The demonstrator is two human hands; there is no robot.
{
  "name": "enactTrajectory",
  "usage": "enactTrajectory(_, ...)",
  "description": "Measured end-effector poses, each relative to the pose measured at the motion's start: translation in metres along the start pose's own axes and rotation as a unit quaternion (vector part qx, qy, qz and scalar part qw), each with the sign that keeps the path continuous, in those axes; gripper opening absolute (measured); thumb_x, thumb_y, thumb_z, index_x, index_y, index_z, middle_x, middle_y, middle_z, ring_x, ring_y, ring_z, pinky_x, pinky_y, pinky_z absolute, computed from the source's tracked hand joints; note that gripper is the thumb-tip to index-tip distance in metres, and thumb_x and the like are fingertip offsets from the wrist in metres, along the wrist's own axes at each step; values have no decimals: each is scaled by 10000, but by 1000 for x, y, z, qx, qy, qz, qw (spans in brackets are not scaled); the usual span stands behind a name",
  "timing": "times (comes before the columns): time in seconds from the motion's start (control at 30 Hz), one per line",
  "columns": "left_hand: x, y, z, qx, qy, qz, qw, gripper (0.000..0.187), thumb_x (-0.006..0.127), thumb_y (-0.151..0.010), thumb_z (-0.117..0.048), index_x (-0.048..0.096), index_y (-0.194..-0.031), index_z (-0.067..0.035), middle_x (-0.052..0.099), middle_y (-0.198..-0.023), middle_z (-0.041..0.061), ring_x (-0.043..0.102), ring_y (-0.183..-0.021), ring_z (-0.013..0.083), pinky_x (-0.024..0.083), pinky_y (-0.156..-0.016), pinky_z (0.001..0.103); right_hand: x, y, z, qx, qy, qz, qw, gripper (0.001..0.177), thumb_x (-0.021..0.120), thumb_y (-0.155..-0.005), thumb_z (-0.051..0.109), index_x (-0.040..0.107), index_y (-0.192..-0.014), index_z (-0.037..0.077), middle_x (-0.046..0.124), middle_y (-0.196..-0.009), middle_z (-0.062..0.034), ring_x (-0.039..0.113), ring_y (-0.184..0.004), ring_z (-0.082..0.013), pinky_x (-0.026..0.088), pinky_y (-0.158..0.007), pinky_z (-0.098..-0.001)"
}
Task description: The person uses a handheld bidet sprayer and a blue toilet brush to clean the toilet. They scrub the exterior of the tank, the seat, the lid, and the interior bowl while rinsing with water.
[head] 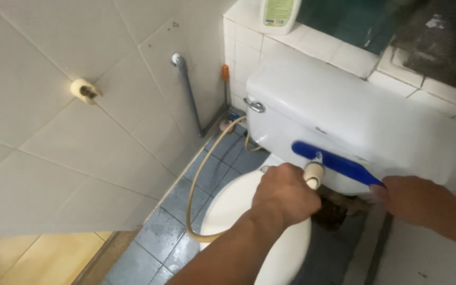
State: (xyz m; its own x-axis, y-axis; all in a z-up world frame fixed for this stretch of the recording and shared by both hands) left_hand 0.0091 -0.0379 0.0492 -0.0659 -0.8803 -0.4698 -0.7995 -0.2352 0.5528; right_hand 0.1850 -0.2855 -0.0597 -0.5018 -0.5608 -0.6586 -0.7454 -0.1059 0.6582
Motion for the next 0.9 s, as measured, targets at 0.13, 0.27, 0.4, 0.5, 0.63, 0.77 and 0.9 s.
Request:
enactTrajectory(0.13,8,-9,-8,-9,35,-72,997,262,680,-840,-184,764,-1015,-9,745,-1004,247,731,-971,353,567,-901,401,47,-40,-41,11,-56,29,998,437,422,-1087,472,661,-1007,115,702,-726,-43,649,-600,-157,595,-626,-360)
enactTrajectory(0.27,8,-5,-12,-67,68,-93,991,231,677,-809,-154,752,-986,-26,755,-1001,217,755,-955,344,594,-872,419,65,-55,-42,-26,-44,72,996,411,432,-1081,474,643,-1045,122,704,-743,-12,657,-611,-129,592,-615,-347)
enactTrajectory(0.4,5,-7,-15,-75,69,-187,977,231,671,-819,-161,755,-980,-18,746,-1014,231,721,-979,378,574,-883,438,-34,22,31,-58,-112,0,992,460,390,-1079,471,695,-1008,135,679,-733,-23,628,-601,-154,567,-596,-351)
enactTrajectory(0.5,0,-6,-18,-67,66,-224,970,235,661,-834,-162,765,-984,-14,744,-1030,227,715,-986,362,560,-904,428,-63,19,47,-83,-81,-68,991,495,369,-1078,485,711,-988,139,643,-748,-28,594,-634,-136,507,-600,-351)
enactTrajectory(0.63,4,-3,-27,-58,117,-86,988,249,615,-832,-119,717,-1037,-23,772,-989,207,802,-900,301,649,-830,390,11,-44,2,-50,-75,20,996,476,415,-1086,498,677,-1040,104,661,-745,-19,568,-566,-142,534,-549,-334)
enactTrajectory(0.77,8,-2,-30,-26,57,-45,997,250,657,-829,-135,747,-1014,7,753,-1007,210,752,-905,303,595,-869,399,31,-66,-26,-39,-116,47,991,358,564,-1041,398,707,-1065,71,705,-727,-39,605,-525,-133,549,-507,-318)
enactTrajectory(0.9,-9,-7,-20,-12,80,-204,976,238,652,-830,-160,771,-941,13,757,-936,234,734,-883,354,576,-842,427,-88,31,36,-69,-110,-4,992,459,433,-1087,465,661,-1086,66,616,-666,-30,495,-492,-147,473,-472,-313)
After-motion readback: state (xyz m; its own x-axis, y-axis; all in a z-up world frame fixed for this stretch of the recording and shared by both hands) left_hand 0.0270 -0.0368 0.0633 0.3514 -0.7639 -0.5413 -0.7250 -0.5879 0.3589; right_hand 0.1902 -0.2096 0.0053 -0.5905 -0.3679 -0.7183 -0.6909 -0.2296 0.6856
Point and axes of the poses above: each hand's wrist, its own y-axis away from the middle knuckle, its own x-axis out of the palm, z = x × y, the point moved 5 cm from there along -y, towards the middle knuckle
